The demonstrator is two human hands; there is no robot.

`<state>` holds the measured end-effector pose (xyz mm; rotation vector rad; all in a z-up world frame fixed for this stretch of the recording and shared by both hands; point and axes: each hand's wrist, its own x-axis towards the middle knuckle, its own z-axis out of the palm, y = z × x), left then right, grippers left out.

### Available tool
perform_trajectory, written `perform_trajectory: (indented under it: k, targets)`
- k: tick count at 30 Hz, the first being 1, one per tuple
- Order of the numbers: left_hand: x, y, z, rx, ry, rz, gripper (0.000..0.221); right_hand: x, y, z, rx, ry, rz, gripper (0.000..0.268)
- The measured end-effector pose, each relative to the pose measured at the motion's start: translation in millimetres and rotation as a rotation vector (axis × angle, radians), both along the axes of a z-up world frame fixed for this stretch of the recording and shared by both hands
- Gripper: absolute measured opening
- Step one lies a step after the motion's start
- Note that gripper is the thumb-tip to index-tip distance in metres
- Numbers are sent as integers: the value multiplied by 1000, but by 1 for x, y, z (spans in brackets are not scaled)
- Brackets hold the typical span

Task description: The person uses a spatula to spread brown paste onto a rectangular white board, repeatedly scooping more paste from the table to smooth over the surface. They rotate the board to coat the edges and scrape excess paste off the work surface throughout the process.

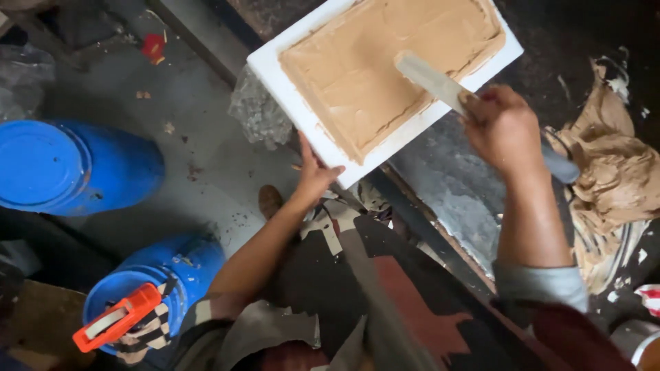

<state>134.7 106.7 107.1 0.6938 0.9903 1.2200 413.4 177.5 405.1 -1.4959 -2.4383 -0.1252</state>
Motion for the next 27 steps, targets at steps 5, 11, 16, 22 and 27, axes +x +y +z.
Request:
perform_trajectory:
  k: [5,11,16,22,27]
  targets:
    - [-21,-43,-9,287,81,25,137,52,-11,-23,-124,226,-101,26]
    - [-152,-18,27,-322,140,-313,131,44,-18,-21,-252,284,-38,29]
    - [-204,130,39,-240,230,-444,115,-63,4,25,-250,40,151,33]
    - [-221,211,-57,-134,48,322,78,-218,74,37,-25,-471,437,29]
    - [-222,114,-171,-26,-103,242,69,-305,135,18,-123,-927,490,16]
